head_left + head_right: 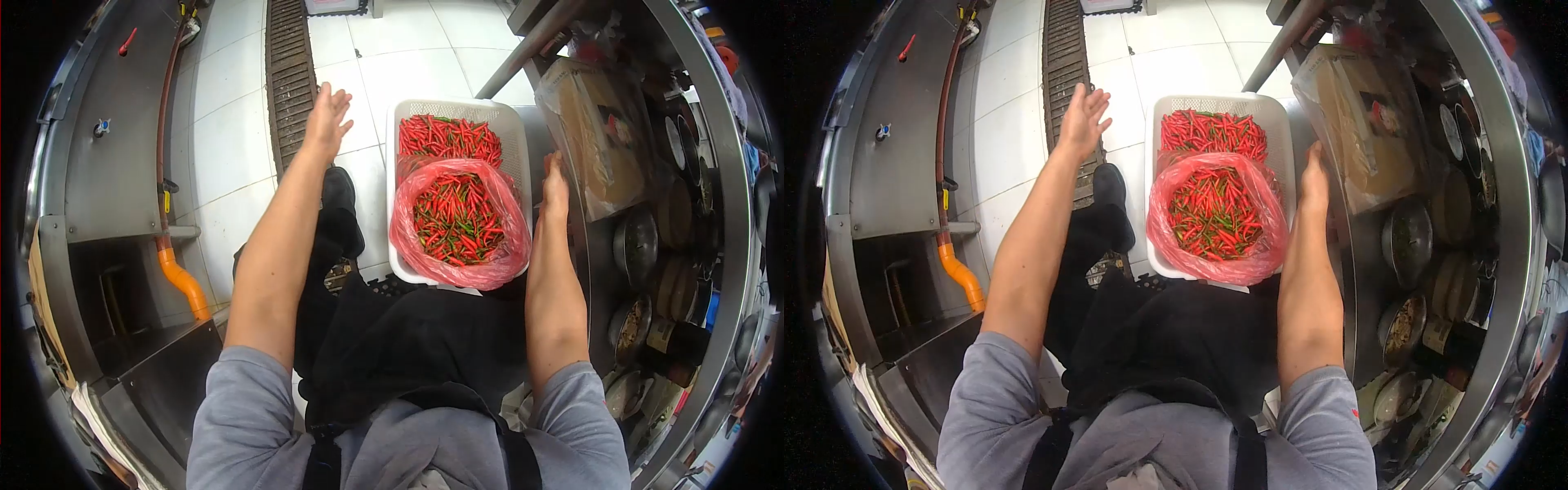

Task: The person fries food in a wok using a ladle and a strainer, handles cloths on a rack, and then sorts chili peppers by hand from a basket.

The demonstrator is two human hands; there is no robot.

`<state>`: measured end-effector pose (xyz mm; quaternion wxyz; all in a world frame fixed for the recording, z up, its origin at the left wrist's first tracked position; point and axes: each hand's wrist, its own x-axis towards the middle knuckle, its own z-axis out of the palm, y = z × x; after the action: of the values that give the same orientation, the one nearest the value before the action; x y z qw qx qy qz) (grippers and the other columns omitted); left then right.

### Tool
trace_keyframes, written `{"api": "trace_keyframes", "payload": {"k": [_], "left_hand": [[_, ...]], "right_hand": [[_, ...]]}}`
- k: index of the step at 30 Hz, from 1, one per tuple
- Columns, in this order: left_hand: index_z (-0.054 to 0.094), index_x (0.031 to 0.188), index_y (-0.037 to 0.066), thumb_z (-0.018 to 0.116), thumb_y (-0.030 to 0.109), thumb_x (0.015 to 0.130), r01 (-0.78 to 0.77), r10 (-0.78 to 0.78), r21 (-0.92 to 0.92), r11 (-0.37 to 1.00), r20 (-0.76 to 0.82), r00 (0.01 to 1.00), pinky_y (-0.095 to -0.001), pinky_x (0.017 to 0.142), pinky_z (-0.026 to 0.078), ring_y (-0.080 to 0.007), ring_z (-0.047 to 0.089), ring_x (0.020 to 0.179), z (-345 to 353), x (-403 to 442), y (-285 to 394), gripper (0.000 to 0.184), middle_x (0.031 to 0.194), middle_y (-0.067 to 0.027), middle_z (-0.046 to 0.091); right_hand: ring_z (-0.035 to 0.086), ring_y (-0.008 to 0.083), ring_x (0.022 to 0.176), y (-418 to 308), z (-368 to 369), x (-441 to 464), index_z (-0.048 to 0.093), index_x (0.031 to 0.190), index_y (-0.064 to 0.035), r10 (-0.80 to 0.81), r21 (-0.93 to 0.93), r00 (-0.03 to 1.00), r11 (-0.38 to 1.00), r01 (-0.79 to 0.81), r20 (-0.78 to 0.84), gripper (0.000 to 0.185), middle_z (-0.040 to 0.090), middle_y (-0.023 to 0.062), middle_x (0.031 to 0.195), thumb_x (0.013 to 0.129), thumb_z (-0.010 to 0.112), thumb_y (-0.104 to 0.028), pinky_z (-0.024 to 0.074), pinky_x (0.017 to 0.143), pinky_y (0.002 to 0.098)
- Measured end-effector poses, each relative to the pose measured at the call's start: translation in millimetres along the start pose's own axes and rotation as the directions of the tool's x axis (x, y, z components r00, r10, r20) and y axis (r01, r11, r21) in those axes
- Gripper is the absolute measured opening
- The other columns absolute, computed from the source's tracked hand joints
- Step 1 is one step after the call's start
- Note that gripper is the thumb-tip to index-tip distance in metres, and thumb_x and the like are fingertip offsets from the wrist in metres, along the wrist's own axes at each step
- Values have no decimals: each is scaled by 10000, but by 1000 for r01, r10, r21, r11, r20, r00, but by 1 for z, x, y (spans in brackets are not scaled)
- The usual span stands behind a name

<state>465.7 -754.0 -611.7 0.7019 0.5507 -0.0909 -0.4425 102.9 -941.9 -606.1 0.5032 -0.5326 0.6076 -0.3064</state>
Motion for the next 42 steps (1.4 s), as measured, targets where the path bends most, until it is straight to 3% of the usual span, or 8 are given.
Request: {"api": "trace_keyframes", "payload": {"k": [9, 13, 16, 25, 30, 33, 35, 42], "left_hand": [[282, 1403, -48, 344, 535, 952, -1, 2, -27, 1000, 39, 999, -446, 1098, 219, -244, 265, 1382, 52, 7, -46, 740, 1456, -142, 357], [408, 1342, 2, 402, 347, 976, -198, 367, 861, 469, 14, 930, -337, 1030, 342, -235, 398, 1283, 50, -7, 0, 503, 1377, -146, 442], [200, 1442, 4, 415, 503, 933, -160, 131, -106, 981, -237, 963, -443, 1097, 256, -277, 260, 1377, -129, -39, 91, 745, 1488, -204, 246], [456, 1307, 75, 480, 539, 898, -28, 207, 241, 970, -759, 617, -506, 1030, 276, -264, 432, 1243, -357, -189, 79, 618, 1311, -119, 488], [595, 1170, 105, 489, 453, 886, 446, 1, 418, 792, -730, 683, -364, 722, 458, -217, 558, 887, -376, -238, -153, 461, 1047, -58, 628], [622, 1092, 68, 427, 308, 922, 342, -199, 936, 81, -321, 926, -438, 777, 491, -356, 609, 893, -298, -297, -264, 353, 966, -183, 647], [683, 982, 32, 584, 226, 826, 440, -309, 661, 608, -314, 898, -384, 717, 495, -214, 647, 811, -279, -336, -347, 268, 889, -137, 690], [685, 971, 32, 575, 253, 823, 542, -497, 619, 569, -266, 826, -392, 723, 497, -241, 646, 825, -244, -350, -306, 288, 899, -151, 685]], "right_hand": [[526, 240, 1182, -36, 41, -2, 528, 1245, 22, 251, 220, 930, 924, -313, 268, 646, 566, 153, 1246, 938, 405, -533, 438, 948, 351], [593, 337, 970, -86, 200, -126, 596, 1075, 18, -314, 464, 848, 881, 93, 426, 486, 624, 187, 1038, 943, 425, -418, 483, 840, 389], [549, 423, 1004, -81, 282, -148, 614, 1026, 18, -538, 97, 655, 806, 584, 531, 444, 614, 235, 1023, 949, 401, -364, 435, 928, 426], [598, 341, 976, -18, 289, -256, 662, 1006, -7, -531, 77, 336, 612, 787, 778, 310, 631, 200, 1019, 858, 589, -269, 464, 884, 421], [634, 213, 956, -7, 162, -214, 644, 1100, 1, -376, -98, 594, 783, 614, 711, 301, 669, 169, 1033, 873, 609, -194, 468, 855, 296], [641, 201, 937, -8, 94, -197, 648, 1076, 36, -355, -109, 641, 816, 568, 680, 259, 681, 151, 1011, 902, 581, -144, 470, 855, 294], [640, 144, 872, 4, 49, -182, 640, 1111, 25, -224, -169, 735, 892, 419, 639, 265, 680, 119, 1007, 923, 580, -152, 491, 793, 265], [620, 119, 733, 18, -29, -113, 641, 1081, 41, -325, -238, 766, 820, 520, 554, 291, 665, 72, 854, 933, 574, -200, 486, 663, 258]]}}
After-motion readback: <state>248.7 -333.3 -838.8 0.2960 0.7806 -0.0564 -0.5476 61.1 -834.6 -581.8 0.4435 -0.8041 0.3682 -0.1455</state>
